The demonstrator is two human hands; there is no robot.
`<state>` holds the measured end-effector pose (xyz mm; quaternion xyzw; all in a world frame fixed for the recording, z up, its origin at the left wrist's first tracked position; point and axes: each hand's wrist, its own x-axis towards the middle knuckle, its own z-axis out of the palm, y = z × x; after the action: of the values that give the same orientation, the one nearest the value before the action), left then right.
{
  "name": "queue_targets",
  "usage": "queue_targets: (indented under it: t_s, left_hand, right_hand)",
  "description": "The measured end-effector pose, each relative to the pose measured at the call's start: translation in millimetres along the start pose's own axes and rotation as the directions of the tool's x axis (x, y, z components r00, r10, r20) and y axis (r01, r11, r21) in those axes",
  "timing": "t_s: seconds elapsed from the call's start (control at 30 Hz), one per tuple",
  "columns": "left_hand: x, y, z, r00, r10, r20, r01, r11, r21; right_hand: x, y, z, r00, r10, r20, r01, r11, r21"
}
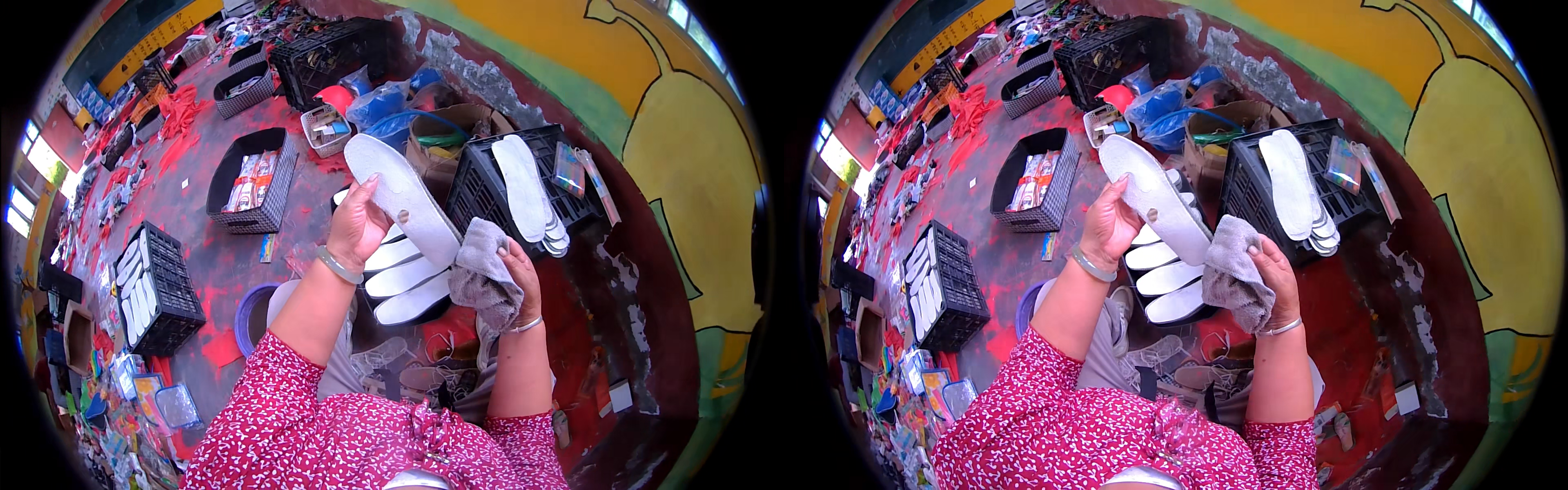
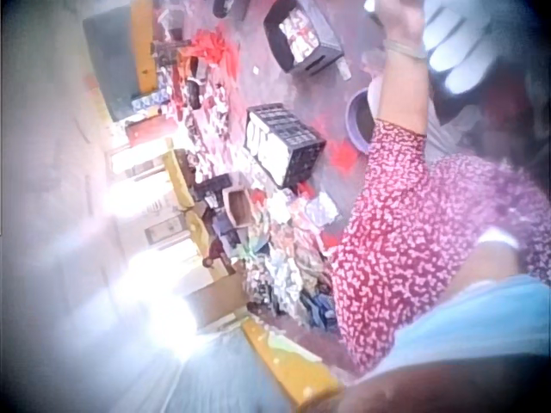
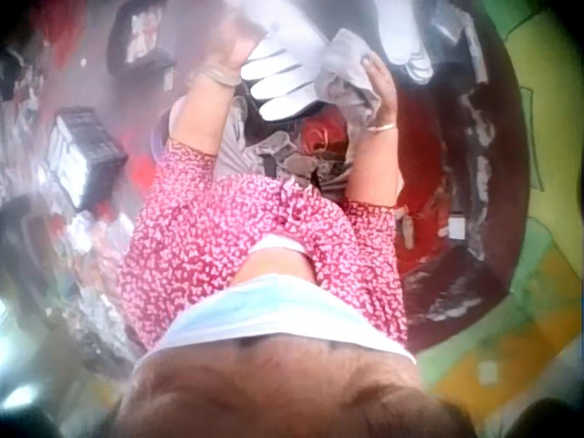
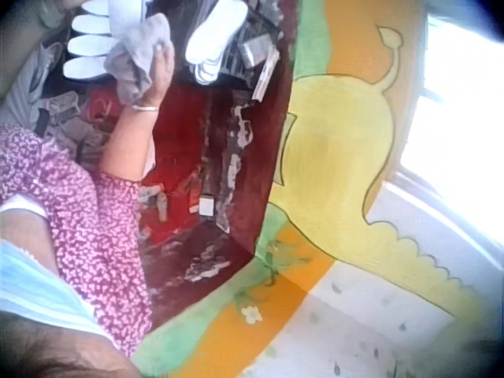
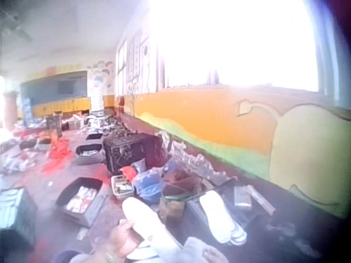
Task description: The person wipes shoe soles using a small cloth. They pick up individual soles from a stack, clean both sides with the cloth, and then place them back onto the stack or into a nearby crate.
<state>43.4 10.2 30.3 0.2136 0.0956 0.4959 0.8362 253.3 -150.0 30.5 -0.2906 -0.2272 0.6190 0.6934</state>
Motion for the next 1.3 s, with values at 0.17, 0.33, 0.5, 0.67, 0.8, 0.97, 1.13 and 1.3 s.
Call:
queue_targets:
  t_s: [0.17,0.33,0.5,0.67,0.8,0.97,1.13,1.3]
  left_hand:
    - [4,-3,-7,0.984,-0.109,-0.14,0.121,0.99,0.074]
    - [6,-12,-8,0.971,-0.182,-0.152,0.201,0.972,0.121]
    - [4,-29,-3,0.988,-0.119,-0.101,0.14,0.963,0.23]
    - [-1,-45,0,0.981,-0.181,-0.063,0.191,0.949,0.251]
    - [-7,-54,7,0.983,-0.167,-0.078,0.183,0.935,0.302]
    - [-6,-63,0,0.982,-0.184,-0.042,0.188,0.925,0.33]
    - [1,-43,-2,0.976,-0.199,-0.084,0.215,0.932,0.29]
    - [11,-17,-9,0.979,-0.189,-0.07,0.197,0.971,0.134]
  right_hand:
    - [14,14,-11,0.995,0.027,-0.095,-0.07,0.87,-0.488]
    - [16,20,-1,0.991,0.004,-0.13,-0.1,0.667,-0.739]
    - [17,37,13,0.923,-0.323,0.211,0.313,0.306,-0.899]
    - [15,50,36,0.849,-0.434,0.3,0.346,0.03,-0.938]
    - [17,59,43,0.853,-0.388,0.35,0.321,-0.139,-0.937]
    - [19,65,42,0.866,-0.359,0.347,0.286,-0.212,-0.934]
    - [17,33,26,0.951,-0.205,0.231,0.252,0.083,-0.964]
    - [-12,-9,1,0.822,0.569,0.0,0.115,-0.167,-0.979]
